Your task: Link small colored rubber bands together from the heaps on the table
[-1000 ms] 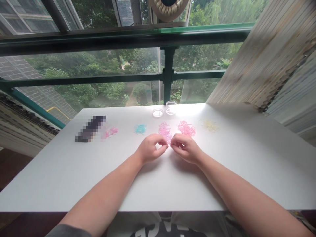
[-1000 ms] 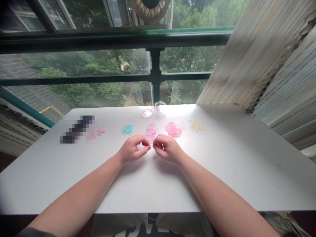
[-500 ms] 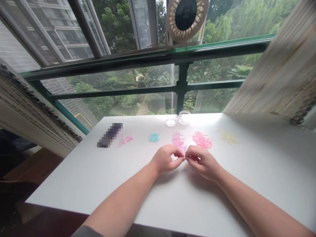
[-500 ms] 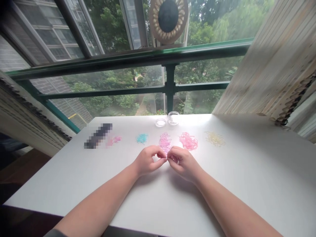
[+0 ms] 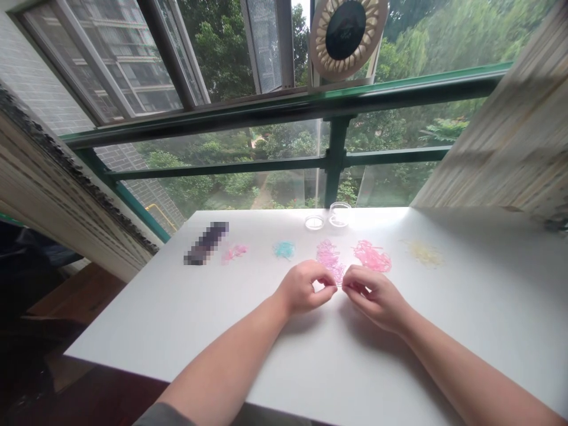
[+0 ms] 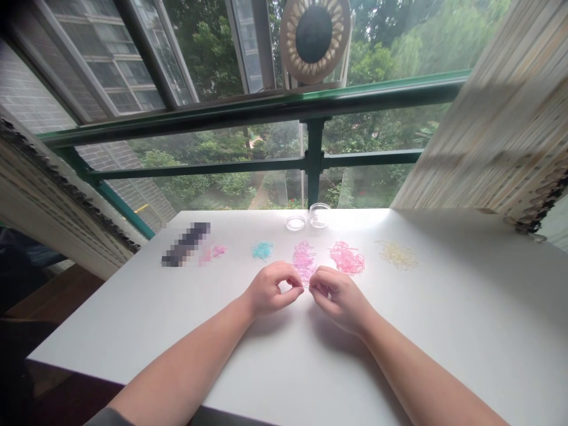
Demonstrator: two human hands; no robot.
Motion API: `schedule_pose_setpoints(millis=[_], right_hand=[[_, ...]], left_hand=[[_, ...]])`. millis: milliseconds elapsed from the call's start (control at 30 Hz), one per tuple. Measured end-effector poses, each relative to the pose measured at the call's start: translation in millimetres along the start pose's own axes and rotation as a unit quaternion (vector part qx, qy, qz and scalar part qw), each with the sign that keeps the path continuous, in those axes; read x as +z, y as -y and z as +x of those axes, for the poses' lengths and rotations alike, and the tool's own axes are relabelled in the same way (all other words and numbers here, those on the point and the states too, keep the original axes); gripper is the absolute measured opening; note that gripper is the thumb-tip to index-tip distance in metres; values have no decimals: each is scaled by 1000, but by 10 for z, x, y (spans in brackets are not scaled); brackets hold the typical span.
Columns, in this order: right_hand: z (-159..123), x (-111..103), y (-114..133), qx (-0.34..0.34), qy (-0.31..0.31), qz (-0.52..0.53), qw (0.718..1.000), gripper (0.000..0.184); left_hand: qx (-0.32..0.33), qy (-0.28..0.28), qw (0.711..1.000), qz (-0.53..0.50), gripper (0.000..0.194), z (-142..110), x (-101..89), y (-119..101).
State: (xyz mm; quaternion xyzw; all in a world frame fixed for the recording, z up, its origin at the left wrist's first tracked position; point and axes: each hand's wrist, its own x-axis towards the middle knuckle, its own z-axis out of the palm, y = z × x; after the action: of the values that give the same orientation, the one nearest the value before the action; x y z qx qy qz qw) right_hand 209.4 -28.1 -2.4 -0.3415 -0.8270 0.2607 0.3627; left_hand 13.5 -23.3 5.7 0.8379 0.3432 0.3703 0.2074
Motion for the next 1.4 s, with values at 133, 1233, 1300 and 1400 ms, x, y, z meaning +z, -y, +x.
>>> schedule_pose_setpoints(millis=[133, 1233, 1300, 1400], right_hand=[[-8, 1, -8, 8, 2, -2, 1000, 10], [-9, -9, 36, 52, -17, 79, 995, 9], [1, 3, 41, 49, -13, 67, 996, 8], [4, 1, 51, 47, 0, 60, 997, 10]], left_hand=[[4, -4, 1000, -2, 5, 0, -6, 1], [-31, 9, 999, -20, 4, -7, -16, -24], [-25, 19, 999, -24, 4, -8, -10, -38], [-21, 27, 999, -26, 5, -9, -9, -45]])
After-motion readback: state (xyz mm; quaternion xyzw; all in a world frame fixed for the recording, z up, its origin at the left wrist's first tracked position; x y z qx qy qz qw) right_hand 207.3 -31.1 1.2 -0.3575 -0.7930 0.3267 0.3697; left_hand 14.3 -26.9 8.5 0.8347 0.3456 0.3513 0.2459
